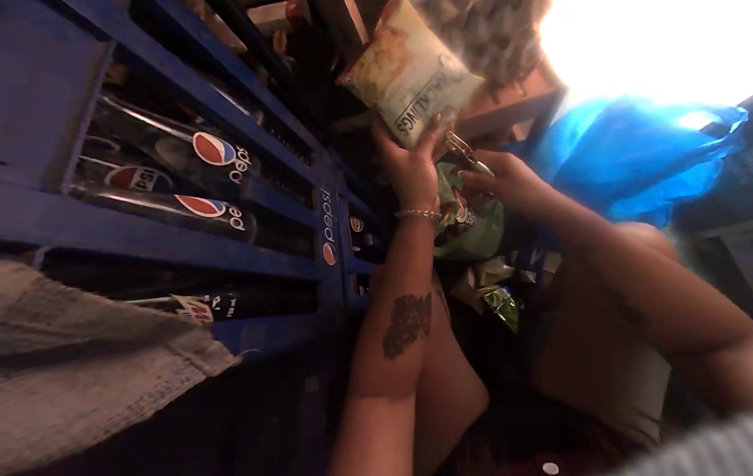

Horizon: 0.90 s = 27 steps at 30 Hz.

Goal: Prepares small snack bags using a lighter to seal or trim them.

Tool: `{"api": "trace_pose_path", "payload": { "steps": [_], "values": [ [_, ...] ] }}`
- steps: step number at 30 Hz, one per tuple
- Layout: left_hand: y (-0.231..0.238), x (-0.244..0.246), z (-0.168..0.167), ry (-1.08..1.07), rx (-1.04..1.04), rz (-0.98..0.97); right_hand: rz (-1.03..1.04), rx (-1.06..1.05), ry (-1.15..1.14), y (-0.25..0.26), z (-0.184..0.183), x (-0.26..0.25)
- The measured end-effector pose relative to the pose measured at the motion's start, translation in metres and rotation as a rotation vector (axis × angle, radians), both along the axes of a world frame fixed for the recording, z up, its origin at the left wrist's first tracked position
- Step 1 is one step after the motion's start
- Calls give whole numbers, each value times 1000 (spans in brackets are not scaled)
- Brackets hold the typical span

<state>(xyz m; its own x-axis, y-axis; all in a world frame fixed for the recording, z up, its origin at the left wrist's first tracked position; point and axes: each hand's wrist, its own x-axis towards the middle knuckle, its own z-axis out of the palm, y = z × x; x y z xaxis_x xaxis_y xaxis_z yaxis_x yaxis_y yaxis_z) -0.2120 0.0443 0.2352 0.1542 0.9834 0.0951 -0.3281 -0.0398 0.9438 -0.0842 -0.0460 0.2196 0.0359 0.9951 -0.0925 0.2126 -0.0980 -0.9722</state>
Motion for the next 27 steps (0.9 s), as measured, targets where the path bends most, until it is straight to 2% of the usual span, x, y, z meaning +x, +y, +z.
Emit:
{"api": "trace_pose_path", "payload": {
  "steps": [11, 27],
  "values": [
    [1, 2, -3, 54, 40, 5, -58, -4, -105, 3, -3, 2],
    [-3, 4, -3, -20, -15, -32, -149, 2, -332, 6, 1, -4]
  ]
}}
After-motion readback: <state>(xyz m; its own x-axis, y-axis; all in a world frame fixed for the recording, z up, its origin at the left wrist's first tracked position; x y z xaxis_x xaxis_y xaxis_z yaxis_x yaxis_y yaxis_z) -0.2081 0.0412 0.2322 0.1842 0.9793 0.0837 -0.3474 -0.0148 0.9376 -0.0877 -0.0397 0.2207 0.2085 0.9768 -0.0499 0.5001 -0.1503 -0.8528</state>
